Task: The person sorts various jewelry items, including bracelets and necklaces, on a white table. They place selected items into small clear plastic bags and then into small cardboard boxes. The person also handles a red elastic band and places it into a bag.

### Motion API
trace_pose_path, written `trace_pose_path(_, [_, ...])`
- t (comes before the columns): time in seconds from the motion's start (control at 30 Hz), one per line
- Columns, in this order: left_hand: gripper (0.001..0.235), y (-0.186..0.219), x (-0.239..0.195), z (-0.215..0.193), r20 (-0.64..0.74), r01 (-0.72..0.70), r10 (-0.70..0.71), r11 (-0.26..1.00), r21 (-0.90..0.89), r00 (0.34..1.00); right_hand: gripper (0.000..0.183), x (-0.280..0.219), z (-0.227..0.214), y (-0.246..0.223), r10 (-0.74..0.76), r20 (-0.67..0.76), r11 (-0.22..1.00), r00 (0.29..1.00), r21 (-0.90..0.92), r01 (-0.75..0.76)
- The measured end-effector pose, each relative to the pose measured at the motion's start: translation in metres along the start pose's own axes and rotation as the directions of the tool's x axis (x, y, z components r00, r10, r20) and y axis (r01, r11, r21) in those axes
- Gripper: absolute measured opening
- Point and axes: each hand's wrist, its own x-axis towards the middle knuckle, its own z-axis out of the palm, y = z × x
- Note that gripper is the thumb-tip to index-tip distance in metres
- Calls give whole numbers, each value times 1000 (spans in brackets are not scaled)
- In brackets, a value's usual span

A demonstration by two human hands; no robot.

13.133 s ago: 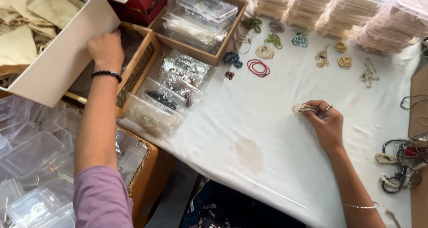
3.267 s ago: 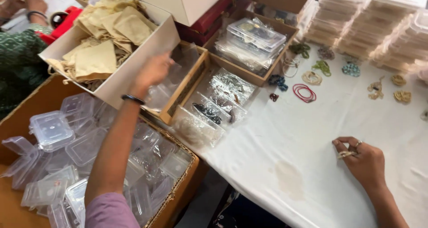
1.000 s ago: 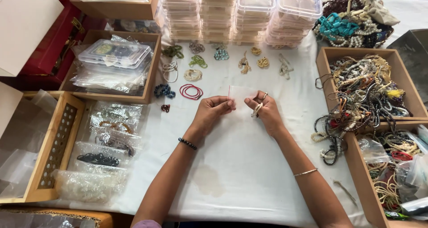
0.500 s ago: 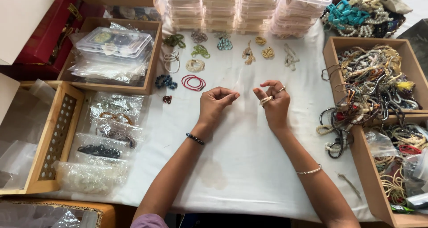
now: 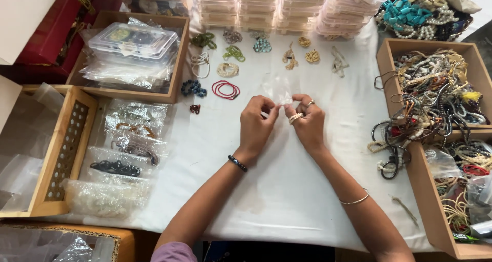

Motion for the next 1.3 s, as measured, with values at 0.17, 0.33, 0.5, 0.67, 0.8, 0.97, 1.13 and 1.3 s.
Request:
trace_pose_path(0.17, [19,-6,-10,4,111,-233,209,926,296,972,17,1,-2,-1,68,91,992,993,99,-77])
trace_pose_path(0.33, [34,0,0,-11,336,-446,350,851,275,874,13,12,-18,5,119,149,988,982,83,-133])
trace_pose_path(0.5, [93,9,14,-28,497,-575,380,748,331,780,16,24,-34,20,183,397,969,899,82,-234])
trace_pose_path(0.67, [89,-15,8,-16,560,-586,339,733,347,756,12,18,-33,11,80,408,990,910,-137,-26])
trace_pose_path(0.8, [85,-16,8,-16,522,-557,345,763,329,780,19,17,-39,-15,120,461,956,879,-292,23])
trace_pose_path(0.97, [77,-15,9,-16,523,-532,299,757,379,798,24,35,-64,-27,195,636,842,746,-499,205])
trace_pose_path(1.13, [69,-11,10,-20,497,-493,289,797,350,819,65,57,-82,-111,380,658,674,650,-678,293])
trace_pose_path(1.3, [65,-13,11,-18,330,-460,390,872,168,860,39,74,-93,-140,342,605,570,719,-742,353])
